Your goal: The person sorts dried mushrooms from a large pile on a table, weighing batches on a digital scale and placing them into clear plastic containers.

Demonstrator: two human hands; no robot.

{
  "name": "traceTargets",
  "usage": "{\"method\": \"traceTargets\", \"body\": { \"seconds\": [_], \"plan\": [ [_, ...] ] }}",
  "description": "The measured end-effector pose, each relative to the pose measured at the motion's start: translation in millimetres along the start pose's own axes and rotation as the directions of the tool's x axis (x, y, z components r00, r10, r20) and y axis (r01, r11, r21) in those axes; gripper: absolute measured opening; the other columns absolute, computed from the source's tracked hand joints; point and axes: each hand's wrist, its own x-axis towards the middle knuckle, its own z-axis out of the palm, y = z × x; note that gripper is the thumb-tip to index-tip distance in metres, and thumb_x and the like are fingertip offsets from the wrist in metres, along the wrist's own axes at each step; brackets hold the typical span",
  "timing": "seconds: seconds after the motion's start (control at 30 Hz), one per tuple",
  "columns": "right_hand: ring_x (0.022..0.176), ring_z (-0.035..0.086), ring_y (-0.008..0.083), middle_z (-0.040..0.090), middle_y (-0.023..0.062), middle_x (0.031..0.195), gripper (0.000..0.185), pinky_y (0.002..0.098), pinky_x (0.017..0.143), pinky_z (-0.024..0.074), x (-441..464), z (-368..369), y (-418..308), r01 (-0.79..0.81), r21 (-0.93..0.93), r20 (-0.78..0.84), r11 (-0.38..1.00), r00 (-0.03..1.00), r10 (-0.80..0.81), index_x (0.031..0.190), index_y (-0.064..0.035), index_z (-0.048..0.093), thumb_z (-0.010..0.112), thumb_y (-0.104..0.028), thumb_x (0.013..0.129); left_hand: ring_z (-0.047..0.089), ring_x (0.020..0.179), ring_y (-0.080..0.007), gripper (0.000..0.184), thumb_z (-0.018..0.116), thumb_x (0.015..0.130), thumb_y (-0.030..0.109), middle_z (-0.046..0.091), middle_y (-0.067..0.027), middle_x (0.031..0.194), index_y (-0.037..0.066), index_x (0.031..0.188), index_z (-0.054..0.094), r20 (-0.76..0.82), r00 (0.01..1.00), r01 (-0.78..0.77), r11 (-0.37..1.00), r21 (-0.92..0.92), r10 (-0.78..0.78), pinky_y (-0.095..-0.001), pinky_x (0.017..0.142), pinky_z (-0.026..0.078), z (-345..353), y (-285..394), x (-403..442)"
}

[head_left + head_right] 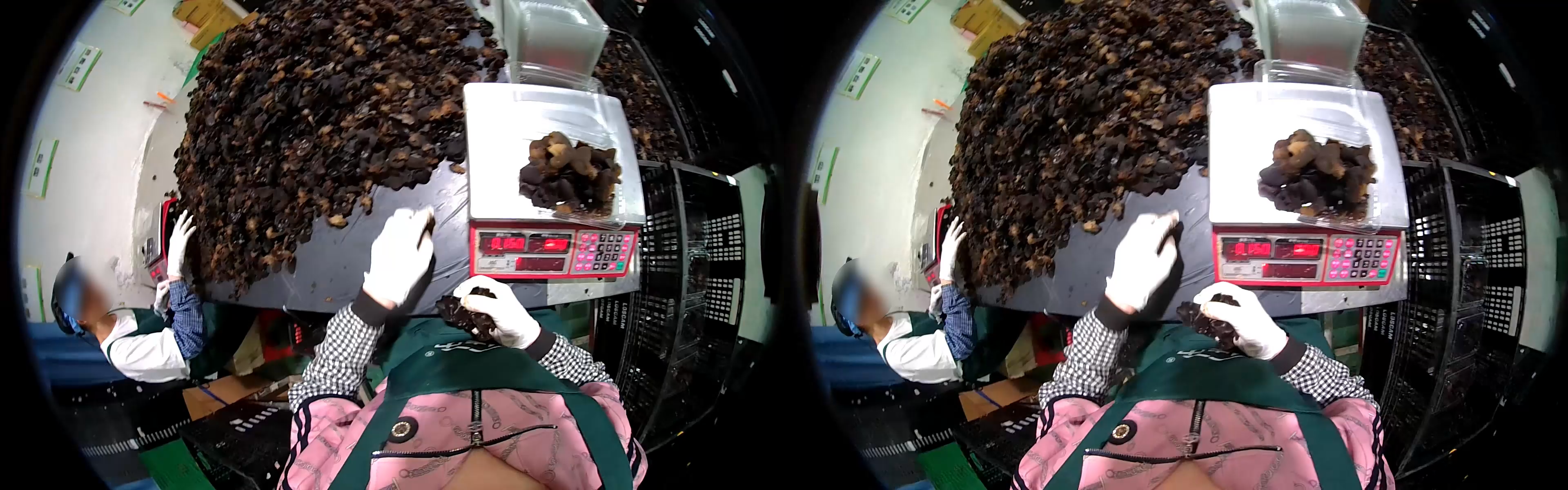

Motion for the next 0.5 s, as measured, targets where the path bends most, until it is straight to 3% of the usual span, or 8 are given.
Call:
{"method": "traceTargets", "body": {
  "seconds": [0.03, 0.1, 0.2, 0.23, 0.33, 0.37, 0.43, 0.5],
  "plan": [
    [0.097, 0.063, 0.0116, 0.067, 0.0046, 0.105, 0.016, 0.0275, 0.089, 0.0508, -2.3, -1.6, -2.6, 0.020, -0.043, 0.019, 0.999, 1.000, -0.019, 0.109, -0.0018, 0.068, 0.066, -0.006, 0.094, 0.065, 0.104, -0.0336, 0.036, 0.063, 0.089, 0.011, 0.065, -0.0164, 0.116, 0.006, 0.125, 0.067, 0.086, 0.996, 0.015, 0.997, 0.073, -0.021, -0.0406, 0.092, 0.054, 6.8, 5.9, -9.0],
    [0.099, 0.061, 0.0108, 0.067, 0.0042, 0.107, 0.017, 0.0267, 0.089, 0.0500, -5.5, -4.8, -4.3, 0.061, -0.069, 0.025, 0.996, 0.998, -0.059, 0.110, -0.0013, 0.068, 0.066, -0.006, 0.094, 0.059, 0.117, -0.0368, 0.045, 0.065, 0.089, 0.016, 0.057, -0.0214, 0.135, 0.008, 0.133, 0.063, 0.087, 0.995, 0.027, 0.981, 0.194, -0.044, -0.0426, 0.097, 0.052, 23.8, 9.3, -23.8],
    [0.101, 0.061, 0.0105, 0.067, 0.0042, 0.109, 0.017, 0.0266, 0.089, 0.0495, -20.9, 0.6, -26.8, 0.114, -0.136, 0.007, 0.984, 0.993, -0.114, 0.110, -0.0013, 0.070, 0.068, -0.004, 0.093, 0.062, 0.103, -0.0363, 0.046, 0.066, 0.088, 0.014, 0.059, -0.0212, 0.133, 0.006, 0.133, 0.062, -0.074, 0.997, 0.013, 0.955, 0.297, 0.010, -0.0416, 0.084, 0.057, 38.7, 8.1, -26.5],
    [0.100, 0.062, 0.0108, 0.068, 0.0046, 0.109, 0.016, 0.0269, 0.089, 0.0497, -27.1, 3.5, -36.9, 0.158, -0.209, 0.000, 0.965, 0.987, -0.162, 0.109, -0.0014, 0.070, 0.068, -0.003, 0.093, 0.062, 0.100, -0.0353, 0.041, 0.065, 0.089, 0.011, 0.063, -0.0193, 0.122, 0.006, 0.129, 0.063, -0.129, 0.991, -0.004, 0.954, 0.300, 0.045, -0.0412, 0.081, 0.057, 48.4, -0.9, -25.7],
    [0.099, 0.066, 0.0137, 0.072, 0.0068, 0.106, 0.019, 0.0285, 0.091, 0.0504, -44.3, 3.9, -69.3, 0.362, -0.353, -0.061, 0.863, 0.911, -0.407, 0.106, -0.0011, 0.072, 0.071, -0.001, 0.087, 0.062, 0.096, -0.0329, 0.030, 0.065, 0.089, 0.005, 0.063, -0.0150, 0.102, 0.006, 0.119, 0.065, -0.144, 0.988, -0.019, 0.979, 0.204, 0.049, -0.0410, 0.078, 0.056, 55.2, -16.1, -25.7],
    [0.100, 0.066, 0.0137, 0.072, 0.0070, 0.107, 0.021, 0.0290, 0.091, 0.0511, -55.8, 4.4, -86.7, 0.358, -0.394, -0.134, 0.846, 0.889, -0.438, 0.106, -0.0011, 0.072, 0.071, 0.000, 0.085, 0.062, 0.094, -0.0323, 0.027, 0.065, 0.089, 0.003, 0.062, -0.0140, 0.098, 0.007, 0.116, 0.066, -0.166, 0.983, -0.041, 0.983, 0.178, 0.071, -0.0410, 0.078, 0.055, 57.3, -21.2, -23.9],
    [0.098, 0.066, 0.0130, 0.072, 0.0072, 0.107, 0.021, 0.0287, 0.090, 0.0519, -72.4, -4.5, -117.1, 0.435, -0.554, -0.191, 0.710, 0.763, -0.617, 0.106, -0.0012, 0.071, 0.070, 0.001, 0.085, 0.064, 0.088, -0.0325, 0.028, 0.065, 0.085, -0.003, 0.062, -0.0140, 0.096, 0.006, 0.111, 0.067, -0.240, 0.970, -0.030, 0.999, 0.016, 0.033, -0.0387, 0.080, 0.055, 58.7, -27.4, -20.0],
    [0.096, 0.066, 0.0121, 0.072, 0.0068, 0.106, 0.022, 0.0277, 0.089, 0.0520, -87.5, -11.8, -144.5, 0.447, -0.526, -0.350, 0.724, 0.662, -0.663, 0.107, -0.0014, 0.071, 0.070, 0.002, 0.085, 0.067, 0.092, -0.0308, 0.025, 0.065, 0.086, -0.004, 0.066, -0.0135, 0.099, 0.004, 0.109, 0.068, -0.236, 0.970, 0.026, 0.987, -0.158, -0.063, -0.0365, 0.083, 0.055, 54.9, -26.0, -16.5]
  ]
}}
